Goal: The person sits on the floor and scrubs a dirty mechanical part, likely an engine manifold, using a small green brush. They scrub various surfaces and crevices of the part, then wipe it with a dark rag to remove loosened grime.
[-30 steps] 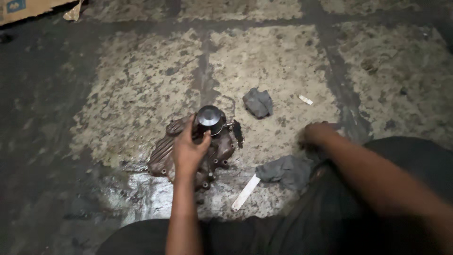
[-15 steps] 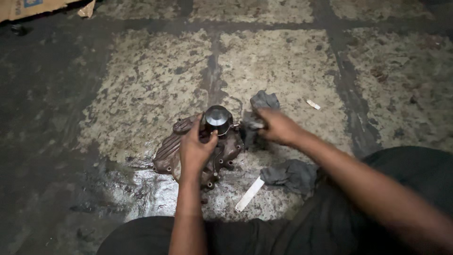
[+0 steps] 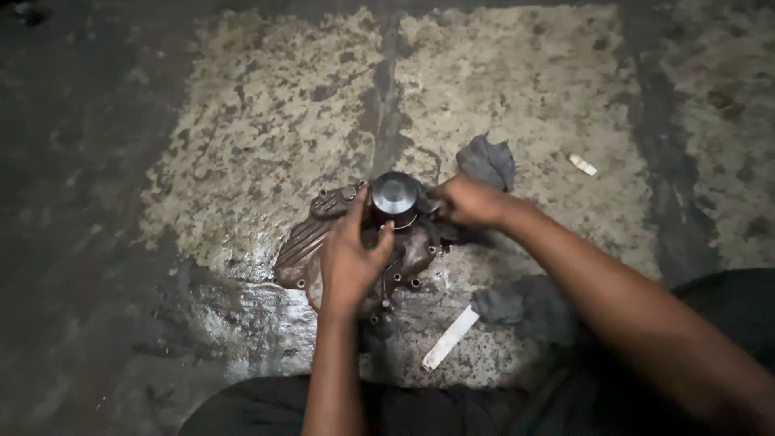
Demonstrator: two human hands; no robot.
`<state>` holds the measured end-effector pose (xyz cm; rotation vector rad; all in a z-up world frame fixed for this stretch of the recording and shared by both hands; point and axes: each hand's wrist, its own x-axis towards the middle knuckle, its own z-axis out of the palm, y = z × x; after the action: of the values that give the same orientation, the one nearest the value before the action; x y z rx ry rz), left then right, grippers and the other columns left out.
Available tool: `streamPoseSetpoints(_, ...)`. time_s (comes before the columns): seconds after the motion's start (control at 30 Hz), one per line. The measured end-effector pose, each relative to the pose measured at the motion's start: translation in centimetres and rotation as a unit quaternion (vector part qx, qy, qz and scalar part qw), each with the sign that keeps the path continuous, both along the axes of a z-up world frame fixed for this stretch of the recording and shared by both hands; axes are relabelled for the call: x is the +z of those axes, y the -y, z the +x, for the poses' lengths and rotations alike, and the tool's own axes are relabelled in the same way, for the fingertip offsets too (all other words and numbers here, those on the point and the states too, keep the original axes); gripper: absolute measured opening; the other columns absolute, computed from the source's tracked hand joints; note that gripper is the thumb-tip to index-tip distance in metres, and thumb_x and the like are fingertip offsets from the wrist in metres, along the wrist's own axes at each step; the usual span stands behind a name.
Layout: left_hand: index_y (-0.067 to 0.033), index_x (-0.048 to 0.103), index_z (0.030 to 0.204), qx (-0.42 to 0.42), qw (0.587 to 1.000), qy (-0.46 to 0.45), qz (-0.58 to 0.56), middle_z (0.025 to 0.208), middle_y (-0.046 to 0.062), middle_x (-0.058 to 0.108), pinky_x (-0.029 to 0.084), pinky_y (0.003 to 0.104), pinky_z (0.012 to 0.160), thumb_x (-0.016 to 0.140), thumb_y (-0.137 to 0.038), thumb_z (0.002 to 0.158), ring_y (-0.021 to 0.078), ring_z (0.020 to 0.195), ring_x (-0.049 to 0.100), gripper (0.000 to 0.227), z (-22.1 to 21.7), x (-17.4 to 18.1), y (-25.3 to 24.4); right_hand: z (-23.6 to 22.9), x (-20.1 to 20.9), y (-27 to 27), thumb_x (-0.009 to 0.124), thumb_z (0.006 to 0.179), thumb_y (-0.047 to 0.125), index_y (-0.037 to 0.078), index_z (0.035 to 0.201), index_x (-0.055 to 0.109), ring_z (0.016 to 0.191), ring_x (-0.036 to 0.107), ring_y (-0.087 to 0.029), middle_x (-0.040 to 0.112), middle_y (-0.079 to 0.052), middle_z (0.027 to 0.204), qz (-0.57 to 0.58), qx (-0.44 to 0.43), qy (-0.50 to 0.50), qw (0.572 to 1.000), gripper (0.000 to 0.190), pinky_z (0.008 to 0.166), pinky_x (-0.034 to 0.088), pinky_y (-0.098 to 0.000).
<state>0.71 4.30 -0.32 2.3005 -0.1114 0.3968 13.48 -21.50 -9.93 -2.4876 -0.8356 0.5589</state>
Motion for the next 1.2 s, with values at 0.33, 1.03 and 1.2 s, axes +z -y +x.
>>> streamPoseSetpoints(0.33,-0.0134,0.051,0.151,0.012,0.999,-0.045,0.018,0.108,0.023,0.072,0.056,0.049,0.083,0.076,-0.031,0.086,0.0403,0.096,0.071,0.071,0.4,0.3,0.4,0.8,1.6,2.2,0.076,0.082,0.005,0.002,0.119,0.068,0.102,0.068,-0.025,0.072,-0.014,0.111,0.248,-0.329,0.126,0.903,0.038,0.092,0.053,-0.0357)
streamPoseSetpoints(1.03,-0.0035,0.051,0.149,0.078,0.987,0.020,0.136,0.100,0.025,0.072,0.054,0.051,0.075,0.063,-0.035,0.101,0.0417,0.088,0.069,0.059,0.6,-1.2,0.3,-6.6,-3.8,0.6,0.070,0.070,0.004,0.019,0.131,0.065,0.150,0.032,-0.031,0.051,-0.005,0.153,0.058,-0.092,0.106,0.988,0.063,0.112,0.022,-0.0611)
streamPoseSetpoints(1.2,-0.0002,0.052,0.148,0.083,0.988,0.023,0.128,0.098,0.028,0.071,0.052,0.053,0.076,0.060,-0.032,0.102,0.0445,0.085,0.067,0.057,1.2,-2.1,-0.6,-8.1,-4.1,-0.1,0.070,0.077,0.011,0.021,0.121,0.072,0.142,0.047,-0.031,0.063,-0.004,0.142,0.096,-0.059,0.120,0.986,0.045,0.113,0.032,-0.0554)
